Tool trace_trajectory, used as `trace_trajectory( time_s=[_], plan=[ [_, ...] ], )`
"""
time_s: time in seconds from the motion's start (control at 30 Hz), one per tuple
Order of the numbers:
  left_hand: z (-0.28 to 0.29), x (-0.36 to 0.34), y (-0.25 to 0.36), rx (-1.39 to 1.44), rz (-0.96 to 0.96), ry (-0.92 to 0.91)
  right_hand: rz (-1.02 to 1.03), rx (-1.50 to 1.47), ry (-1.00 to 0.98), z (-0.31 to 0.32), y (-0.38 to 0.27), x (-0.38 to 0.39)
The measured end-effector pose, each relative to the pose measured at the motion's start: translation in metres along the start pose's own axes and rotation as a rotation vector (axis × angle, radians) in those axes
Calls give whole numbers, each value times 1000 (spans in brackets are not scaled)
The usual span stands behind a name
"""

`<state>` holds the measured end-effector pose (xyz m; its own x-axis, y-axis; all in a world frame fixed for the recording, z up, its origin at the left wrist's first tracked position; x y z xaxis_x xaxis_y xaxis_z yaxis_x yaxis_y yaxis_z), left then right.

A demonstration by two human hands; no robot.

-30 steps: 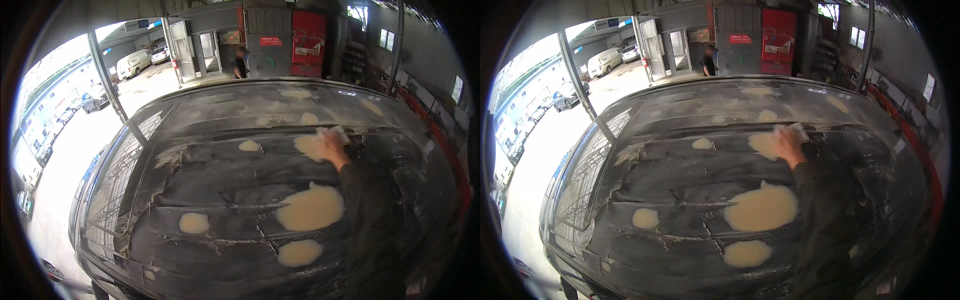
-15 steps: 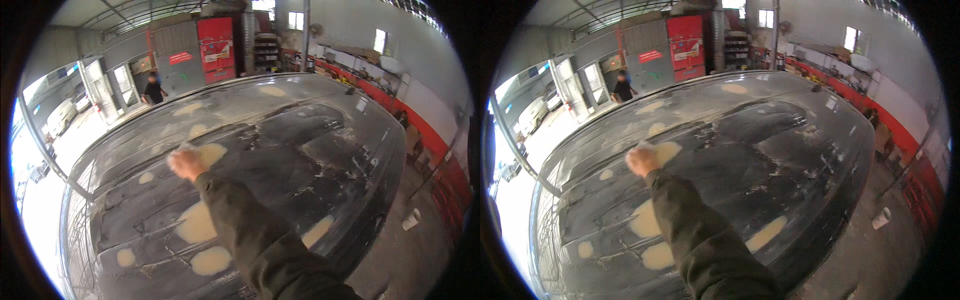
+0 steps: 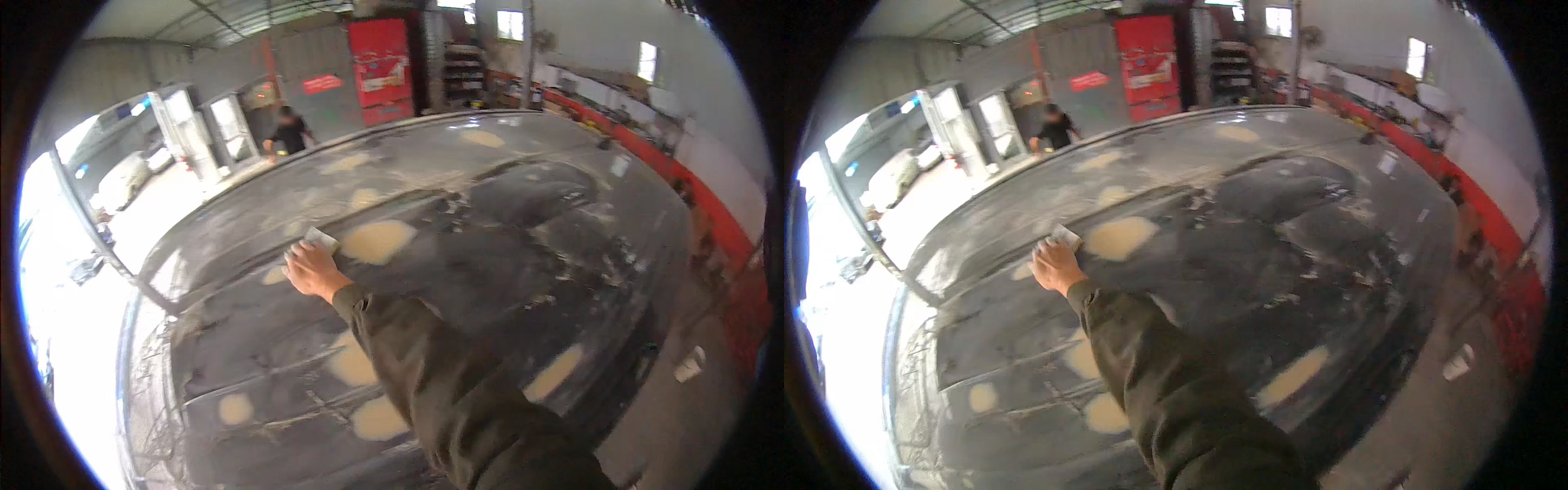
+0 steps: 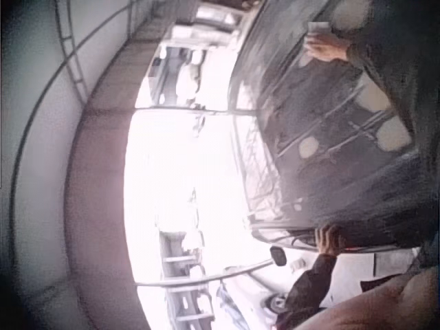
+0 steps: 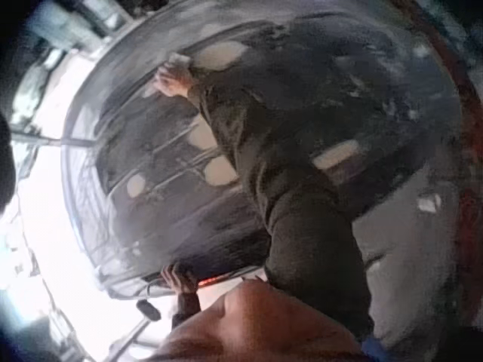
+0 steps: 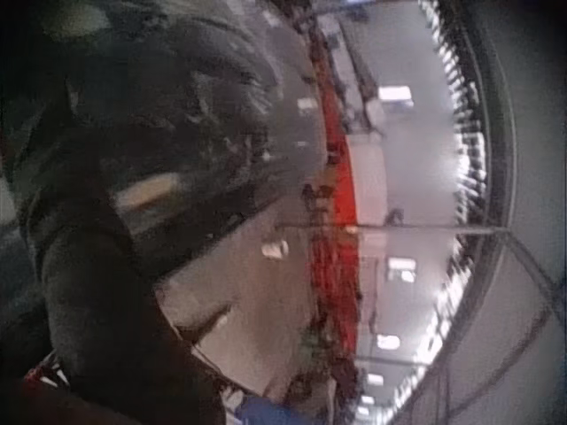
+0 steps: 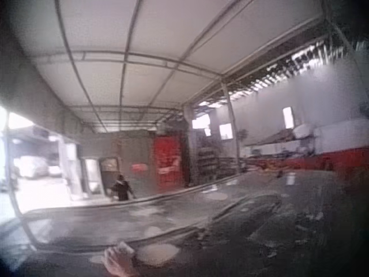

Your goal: The person sands multiple beige filler patches on the black hood of a car using a sanding block. The person moves the sanding block back and forth over the patches while occasionally touching the surface with the other hand.

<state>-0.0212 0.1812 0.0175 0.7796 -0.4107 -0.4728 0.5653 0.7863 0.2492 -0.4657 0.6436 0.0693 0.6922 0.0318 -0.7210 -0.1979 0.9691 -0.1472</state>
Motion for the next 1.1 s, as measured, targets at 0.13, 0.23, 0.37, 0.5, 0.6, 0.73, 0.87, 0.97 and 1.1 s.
trace_trajectory(
  time_s=[0.13, 0.23, 0.37, 0.5, 0.6, 0.73, 0.87, 0.97, 1.1],
  plan=[
    [-7, 10, -15, -97, 21, -24, -49, -58, -150, -9, -12, -6],
    [2, 13, -11, -99, 34, -30, -50, -160, -151, 23, 31, 19],
    [-4, -13, 2, -48, -36, -3, 212, 378, -132, 117, 233, 82],
    [1, -8, 7, -13, -25, -5, -234, 476, -220, 210, 367, 123],
    [9, 7, 9, -94, -25, -5, -468, 474, -292, 181, 356, 103],
    [8, -2, 11, -36, -11, 13, -525, 549, -290, 144, 339, 82],
    [15, -3, 19, -34, -7, 31, -567, 513, -390, 102, 283, 53],
    [17, -10, 24, -8, -4, 46, -407, 458, -239, 72, 207, 18],
    [19, -19, 30, -12, -25, 82, -316, 390, -253, 6, 91, -21]
  ],
)
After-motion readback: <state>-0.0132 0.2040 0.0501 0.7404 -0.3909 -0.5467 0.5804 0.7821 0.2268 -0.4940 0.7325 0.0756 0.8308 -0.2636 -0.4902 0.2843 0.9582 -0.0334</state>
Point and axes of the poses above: each hand's wrist, its own x-axis away from the middle knuckle, its own z-axis out of the back of the hand, y = z × x, the point moved 10 cm from there along -x, towards the middle knuckle, and after that the axes turned 8 degrees about y, right-handed, at the moved point
